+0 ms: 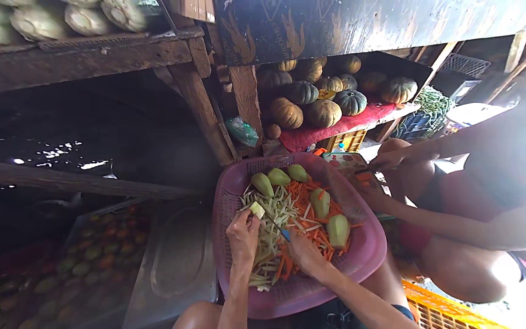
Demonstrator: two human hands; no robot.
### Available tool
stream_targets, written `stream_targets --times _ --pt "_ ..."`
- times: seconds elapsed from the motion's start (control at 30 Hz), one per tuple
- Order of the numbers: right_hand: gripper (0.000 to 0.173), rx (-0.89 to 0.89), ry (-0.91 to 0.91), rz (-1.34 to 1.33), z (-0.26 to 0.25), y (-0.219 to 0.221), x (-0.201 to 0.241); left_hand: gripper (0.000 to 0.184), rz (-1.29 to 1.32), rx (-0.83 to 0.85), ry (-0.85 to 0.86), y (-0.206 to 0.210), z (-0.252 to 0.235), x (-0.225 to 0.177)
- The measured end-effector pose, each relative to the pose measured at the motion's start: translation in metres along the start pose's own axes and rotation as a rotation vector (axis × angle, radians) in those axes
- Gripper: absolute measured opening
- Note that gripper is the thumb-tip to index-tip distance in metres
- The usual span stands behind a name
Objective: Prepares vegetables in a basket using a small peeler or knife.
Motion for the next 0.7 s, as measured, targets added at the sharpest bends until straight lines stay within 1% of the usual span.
stream_targets --times 0.07,0.13,0.2,0.3,0.4,0.47,0.53,0.6,0.7 --pt "0.046 0.001 0.035 0.012 -0.001 0.000 -0.007 0.015 -0.010 0.034 -0.037 -0.001 -0.003 0.004" --pt "0.045 -0.083 -0.044 0.008 0.010 -0.017 0.011 0.016 -0.038 0.108 -0.042 0.008 0.002 0.004" --pt "0.044 -0.168 -0.149 -0.004 0.020 -0.036 0.039 0.016 -0.075 0.154 -0.002 0.016 0.005 0.001" --pt "0.041 -0.227 -0.216 0.014 0.021 -0.042 0.056 0.016 -0.074 0.109 0.056 0.016 0.005 -0.005" --pt "0.042 -0.134 -0.144 0.030 0.008 -0.023 0.038 0.013 -0.016 0.025 0.043 0.007 0.003 -0.003" --pt "0.043 -0.007 -0.048 0.040 -0.002 -0.001 0.009 0.014 0.023 0.016 -0.024 -0.002 0.002 0.001" --pt "0.045 0.037 0.025 0.036 -0.004 0.006 -0.006 0.015 0.014 0.008 -0.057 -0.008 -0.002 0.006" --pt "0.045 -0.033 -0.005 0.024 0.002 -0.008 0.004 0.015 -0.011 0.038 -0.064 -0.004 -0.002 0.006" --pt "0.042 -0.233 -0.223 -0.036 0.018 -0.033 0.042 0.016 -0.050 0.113 -0.004 0.007 0.003 0.002"
Point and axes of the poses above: each hand's wrist, its own z-axis away from the middle knuckle, its own y-axis out of the palm, x = y × z, the point moved 7 cm from there along -z, towards the middle knuckle, and after that the axes turned 8 degrees about -z, right-handed, at the moved point
